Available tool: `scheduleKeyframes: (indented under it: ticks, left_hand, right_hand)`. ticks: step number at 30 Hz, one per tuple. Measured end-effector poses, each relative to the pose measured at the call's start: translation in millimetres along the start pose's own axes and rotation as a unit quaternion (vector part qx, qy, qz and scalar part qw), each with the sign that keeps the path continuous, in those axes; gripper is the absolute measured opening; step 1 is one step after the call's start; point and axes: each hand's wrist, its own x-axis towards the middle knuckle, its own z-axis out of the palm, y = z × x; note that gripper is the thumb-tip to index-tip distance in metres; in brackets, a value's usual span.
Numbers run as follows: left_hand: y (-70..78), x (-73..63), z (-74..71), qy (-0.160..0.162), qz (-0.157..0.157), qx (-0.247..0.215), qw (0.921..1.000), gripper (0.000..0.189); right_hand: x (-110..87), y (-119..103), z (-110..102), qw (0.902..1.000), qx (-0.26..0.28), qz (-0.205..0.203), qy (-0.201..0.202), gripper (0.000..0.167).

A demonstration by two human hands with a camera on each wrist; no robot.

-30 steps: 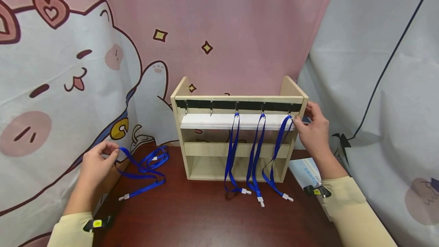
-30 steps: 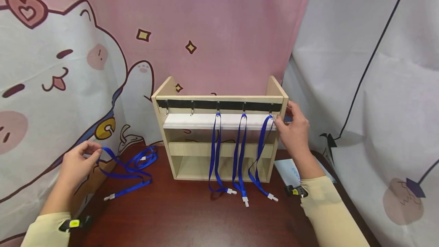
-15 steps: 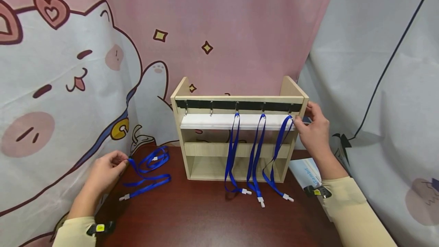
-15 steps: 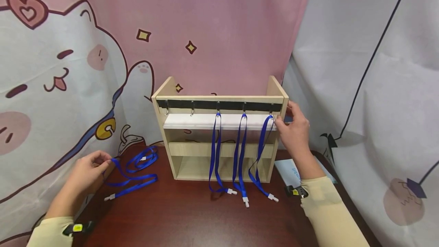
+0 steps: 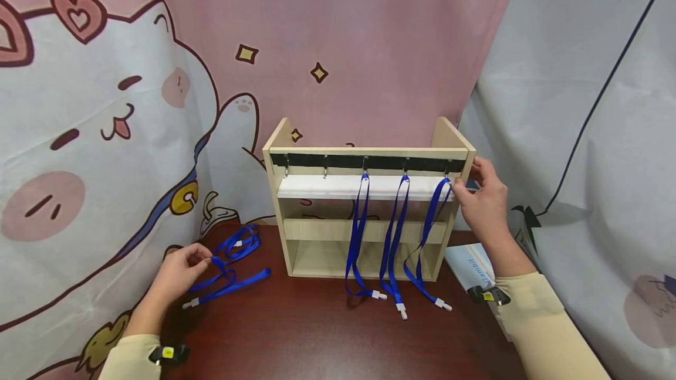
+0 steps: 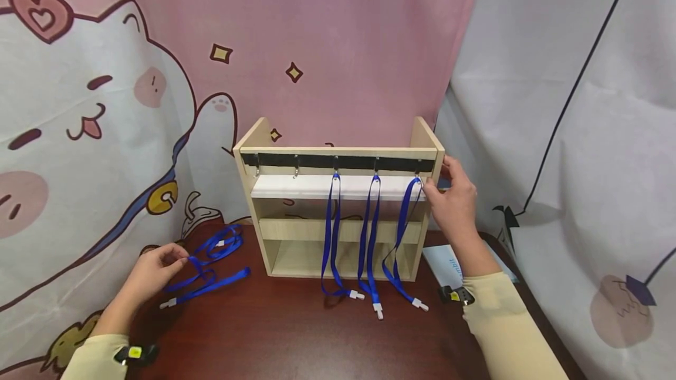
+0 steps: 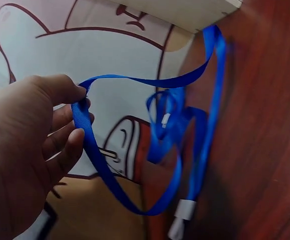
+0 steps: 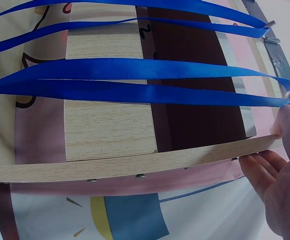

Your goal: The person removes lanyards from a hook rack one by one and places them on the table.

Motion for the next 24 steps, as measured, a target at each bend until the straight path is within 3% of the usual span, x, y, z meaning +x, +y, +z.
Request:
scheduleKeyframes:
  ticks: [8, 24]
  left_hand:
    - [-18.7, -5.4, 20.2, -0.019, -0.025, -0.002, 0.9995, 0.008]
    - [-50.0, -12.0, 45.6, -0.050, -0.060, -0.003, 0.9970, 0.008]
  right_hand:
    - [0.1, 0.9, 0.5, 1.0000, 0.005, -0.003, 0.002, 0.047]
    - [0.1, 0.1, 0.1, 1.0000, 0.004, -0.003, 0.001, 0.046]
